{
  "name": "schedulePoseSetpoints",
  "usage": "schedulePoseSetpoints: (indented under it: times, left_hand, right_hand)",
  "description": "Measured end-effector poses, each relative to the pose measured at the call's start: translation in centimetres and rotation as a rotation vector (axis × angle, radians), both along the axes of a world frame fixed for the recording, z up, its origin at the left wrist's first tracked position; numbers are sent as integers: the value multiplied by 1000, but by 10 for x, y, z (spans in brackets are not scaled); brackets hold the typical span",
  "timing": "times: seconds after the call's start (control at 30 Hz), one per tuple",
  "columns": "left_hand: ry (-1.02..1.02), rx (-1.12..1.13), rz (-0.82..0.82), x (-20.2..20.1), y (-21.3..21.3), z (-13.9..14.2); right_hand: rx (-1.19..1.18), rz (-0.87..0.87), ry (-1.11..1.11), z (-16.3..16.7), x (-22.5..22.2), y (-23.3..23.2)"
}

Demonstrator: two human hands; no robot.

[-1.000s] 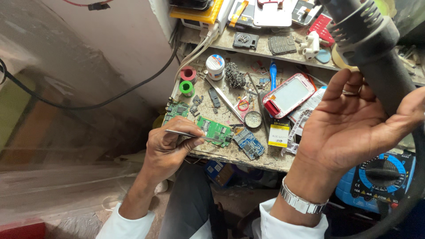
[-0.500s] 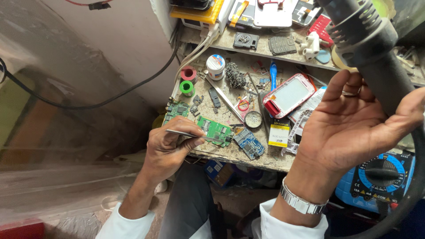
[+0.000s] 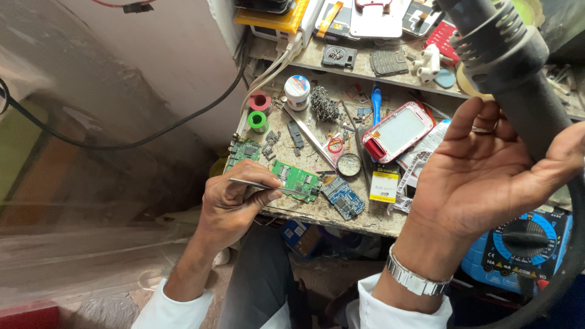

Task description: The person uses a hot air rework station and tweezers to heat and remove components from a small green circuit board. They also use a multimeter to test continuity on the board.

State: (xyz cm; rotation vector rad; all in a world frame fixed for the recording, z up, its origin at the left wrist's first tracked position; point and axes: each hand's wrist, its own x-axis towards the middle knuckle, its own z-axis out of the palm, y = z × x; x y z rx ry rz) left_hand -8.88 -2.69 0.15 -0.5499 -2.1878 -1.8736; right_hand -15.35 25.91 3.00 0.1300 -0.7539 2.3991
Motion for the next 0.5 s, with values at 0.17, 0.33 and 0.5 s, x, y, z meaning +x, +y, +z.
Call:
schedulePoseSetpoints:
  times: [0.17, 0.33, 0.5]
  left_hand:
    - [4, 15, -16, -1, 0, -1]
    - [1, 1, -8, -1, 0, 0]
    - [43, -27, 2, -1, 0, 0]
  right_hand:
    - [-13, -3, -17, 0, 0, 0]
    - [9, -5, -2, -1, 0, 0]
    - [1, -8, -9, -2, 0, 1]
